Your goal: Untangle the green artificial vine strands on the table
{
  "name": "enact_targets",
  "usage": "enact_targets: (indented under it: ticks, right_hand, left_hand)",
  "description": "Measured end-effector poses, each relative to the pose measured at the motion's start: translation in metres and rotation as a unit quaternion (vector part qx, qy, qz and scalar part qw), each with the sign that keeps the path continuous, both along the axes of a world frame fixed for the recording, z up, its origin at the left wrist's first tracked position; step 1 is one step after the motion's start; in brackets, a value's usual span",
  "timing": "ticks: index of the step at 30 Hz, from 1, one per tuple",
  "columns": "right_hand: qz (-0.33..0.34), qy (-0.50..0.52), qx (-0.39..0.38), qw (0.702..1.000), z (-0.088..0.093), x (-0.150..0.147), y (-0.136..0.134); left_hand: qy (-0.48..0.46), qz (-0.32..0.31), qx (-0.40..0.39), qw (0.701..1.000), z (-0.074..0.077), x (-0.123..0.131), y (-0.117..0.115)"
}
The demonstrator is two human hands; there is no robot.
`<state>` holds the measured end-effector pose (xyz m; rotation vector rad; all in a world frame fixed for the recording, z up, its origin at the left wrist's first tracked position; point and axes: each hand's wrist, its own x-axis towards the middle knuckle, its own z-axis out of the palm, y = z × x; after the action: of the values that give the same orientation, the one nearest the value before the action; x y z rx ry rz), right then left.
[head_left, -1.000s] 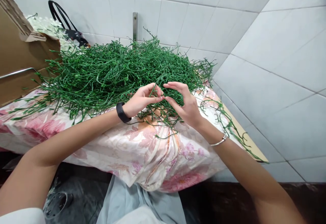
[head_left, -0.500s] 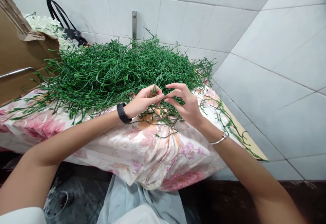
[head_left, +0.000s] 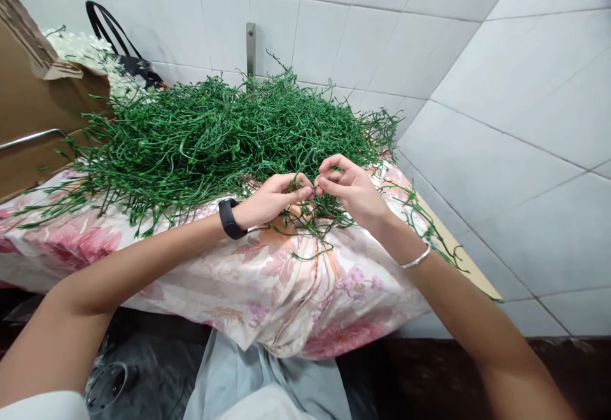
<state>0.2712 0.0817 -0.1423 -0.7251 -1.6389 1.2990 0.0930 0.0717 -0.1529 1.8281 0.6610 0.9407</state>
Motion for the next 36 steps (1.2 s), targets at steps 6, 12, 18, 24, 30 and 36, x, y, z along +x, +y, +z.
enact_targets:
  ticks: [6,12,18,24,30,36]
  right_hand:
    - [0.027,0.091,-0.113,0.989,0.000,-0.001,0.000]
    - [0.008,0.120,-0.140,0.983,0.000,-0.009,-0.005]
    - [-0.058,0.096,-0.022,0.993,0.005,0.007,0.008]
    - [-0.212,0.033,0.181,0.960,0.018,0.071,0.043]
    - [-0.266,0.038,0.179,0.946,0.010,0.066,0.047]
    - [-0.270,-0.025,0.254,0.928,0.012,0.047,0.033]
  left_hand:
    - [-0.010,-0.014,-0.018,1.000,0.001,0.001,0.001]
    - [-0.027,-0.024,-0.037,0.999,0.004,0.004,-0.001]
    - [-0.052,-0.022,-0.041,0.998,-0.003,0.005,0.000]
    - [-0.061,0.003,-0.068,0.996,-0.017,0.005,0.005]
    - [-0.167,0.008,-0.145,0.975,-0.011,-0.001,0.013]
    - [-0.210,-0.019,-0.191,0.959,-0.006,-0.009,0.021]
